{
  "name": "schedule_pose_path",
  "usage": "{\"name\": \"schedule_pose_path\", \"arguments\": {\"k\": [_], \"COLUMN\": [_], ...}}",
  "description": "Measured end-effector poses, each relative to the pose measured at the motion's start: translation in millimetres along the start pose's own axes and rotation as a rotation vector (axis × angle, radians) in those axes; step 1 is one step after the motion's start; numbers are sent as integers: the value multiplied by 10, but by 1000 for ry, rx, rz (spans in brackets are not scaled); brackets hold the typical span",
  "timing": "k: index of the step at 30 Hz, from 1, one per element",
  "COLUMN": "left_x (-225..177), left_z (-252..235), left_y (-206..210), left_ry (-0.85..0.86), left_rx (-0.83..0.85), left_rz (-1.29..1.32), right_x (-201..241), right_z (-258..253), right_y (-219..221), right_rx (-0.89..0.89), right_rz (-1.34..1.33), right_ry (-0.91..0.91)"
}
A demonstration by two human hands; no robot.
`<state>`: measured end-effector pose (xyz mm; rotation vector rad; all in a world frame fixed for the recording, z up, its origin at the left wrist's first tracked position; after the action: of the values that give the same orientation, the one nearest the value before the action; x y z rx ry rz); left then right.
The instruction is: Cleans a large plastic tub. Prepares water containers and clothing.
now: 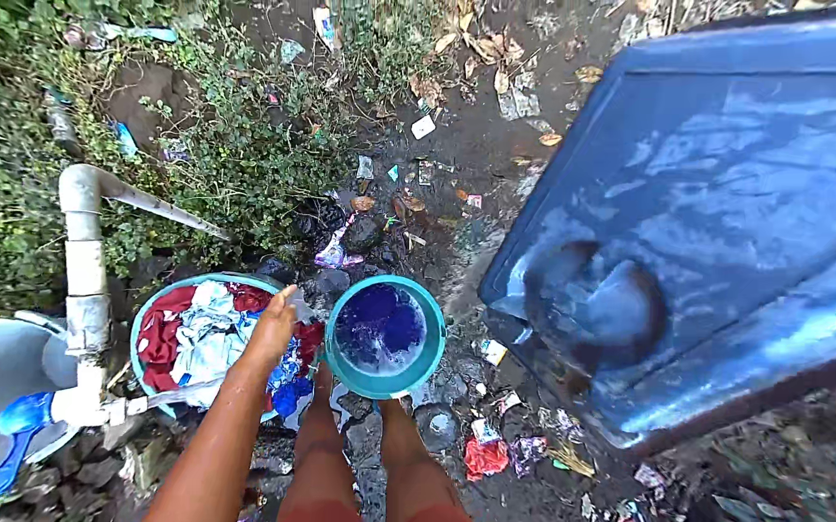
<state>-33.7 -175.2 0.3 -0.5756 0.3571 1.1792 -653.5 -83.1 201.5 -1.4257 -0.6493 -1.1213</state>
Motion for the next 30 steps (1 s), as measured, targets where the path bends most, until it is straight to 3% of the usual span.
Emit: {"name": "schedule_pose_path", "arguments": {"k": [1, 2, 4, 7, 10, 13, 16, 19, 21, 23, 26, 30], "left_x": [-22, -24, 8, 149, 345, 610, 757, 1142, 1358, 1452, 1495, 1322], "left_z": [-5, -10, -24, -21, 57, 212, 466, 590, 720, 872, 1069, 1343], "left_y": [33, 57, 76, 33, -97, -234, -304, -409, -462, -510, -653, -960], "left_ry": [-6, -20, -60, -100, -134, -149, -221, -167, -126, -90, -11, -4], "left_rx": [15, 24, 23, -28, -82, -120, -175, -275, -322, -345, -402, -618], "left_rz": [2, 17, 77, 194, 219, 246, 273, 359, 445, 482, 534, 707], "right_x": [-292, -393, -215, -213, -494, -818, -1328, -1947, -2135, -2004, -1358, -353], "right_z": [-191, -380, -737, -1425, -2137, -2421, -2195, -1727, -1346, -1007, -487, 204], "right_y": [-138, -76, 420, 1173, 1905, 2704, 3443, 3975, 4251, 4512, 5041, 5891], "right_rx": [-57, -225, -399, -260, -93, 46, 212, 350, 498, 525, 569, 850], "right_rz": [35, 55, 224, 445, 588, 727, 782, 758, 735, 637, 451, 250], "right_ry": [-83, -50, 84, 90, 83, 3, 16, 250, 393, 358, 219, 112]}}
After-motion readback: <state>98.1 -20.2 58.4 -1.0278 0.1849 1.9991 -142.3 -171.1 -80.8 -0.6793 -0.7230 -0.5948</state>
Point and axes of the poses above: each hand's wrist, its own z-axis away from the middle knuckle, its own y-axis out of the palm, x = y × z, the point moved 5 cm from there along -z, towards the middle knuckle, and after that the axes turned 9 degrees about -y, right-handed, at the moved point
